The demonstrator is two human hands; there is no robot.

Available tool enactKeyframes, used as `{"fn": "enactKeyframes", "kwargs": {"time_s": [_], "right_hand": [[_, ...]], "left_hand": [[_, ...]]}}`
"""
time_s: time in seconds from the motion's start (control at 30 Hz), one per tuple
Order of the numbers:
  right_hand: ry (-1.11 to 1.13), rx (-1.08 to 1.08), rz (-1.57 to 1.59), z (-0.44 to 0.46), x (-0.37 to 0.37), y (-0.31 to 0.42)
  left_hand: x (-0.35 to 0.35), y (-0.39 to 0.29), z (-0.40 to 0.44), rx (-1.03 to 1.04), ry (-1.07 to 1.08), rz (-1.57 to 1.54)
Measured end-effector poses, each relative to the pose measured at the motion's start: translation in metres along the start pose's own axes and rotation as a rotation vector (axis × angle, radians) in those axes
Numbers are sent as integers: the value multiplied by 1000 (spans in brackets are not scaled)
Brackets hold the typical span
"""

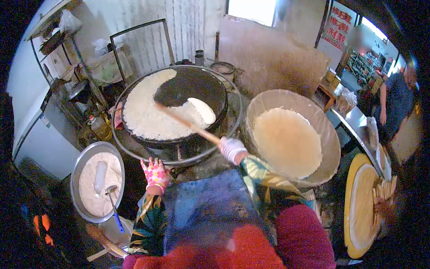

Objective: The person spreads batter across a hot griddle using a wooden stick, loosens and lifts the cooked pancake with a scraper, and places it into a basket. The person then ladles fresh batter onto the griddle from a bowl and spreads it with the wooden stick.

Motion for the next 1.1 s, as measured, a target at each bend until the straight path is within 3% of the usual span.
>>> {"fn": "enactKeyframes", "kwargs": {"time_s": [0.07, 0.13, 0.17, 0.33, 0.4, 0.5, 0.6, 0.63, 0.67, 0.73, 0.77, 0.87, 1.0, 1.07, 1.1], "right_hand": [[80, 42, 9, 1, 19, -15], [-50, 210, 115, 8, 5, -48], [-80, 209, 135, 13, 0, -52], [-33, -19, 39, -10, 0, -11], [22, 49, 33, -13, 20, -27], [-82, 219, 100, -3, 7, -60], [-44, 182, 146, -10, -12, -23], [-45, 137, 90, -14, -10, -15], [-48, 134, 89, -14, -2, -17], [-99, 202, 104, 11, 24, -52], [-109, 222, 68, 3, 2, -46], [-155, 143, 97, 9, -2, -24], [-11, 11, 58, -17, -2, 6], [-45, 277, 70, -3, 4, -36], [-68, 254, 82, 4, 0, -38]], "left_hand": [[0, 8, 3, -20, 29, 45], [-2, 15, 4, -63, 36, 10], [3, 20, 5, -59, -84, 46], [-6, 38, 1, -73, -6, -20], [1, 50, 8, -151, 60, -15], [15, 67, 13, -162, 116, 191], [-33, 19, 5, -59, 130, 17], [-37, -6, 3, 44, 0, -57], [-30, -29, -1, 141, -118, -131], [-15, -68, -5, 200, -110, -81], [-7, -75, -7, 174, -81, -44], [-8, -75, -13, 149, -64, 18], [3, -58, -11, 125, -86, 49], [-4, -51, -11, 103, -77, 54], [-4, -47, -11, 107, -79, 55]]}}
Point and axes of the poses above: each hand's wrist, its own z-axis towards the middle knuckle, its own x-axis out of the palm, y = z × x, the point moved 8 cm from there along z, towards the middle knuckle, and after that the axes turned 3 degrees about -y, right-handed, at the moved point
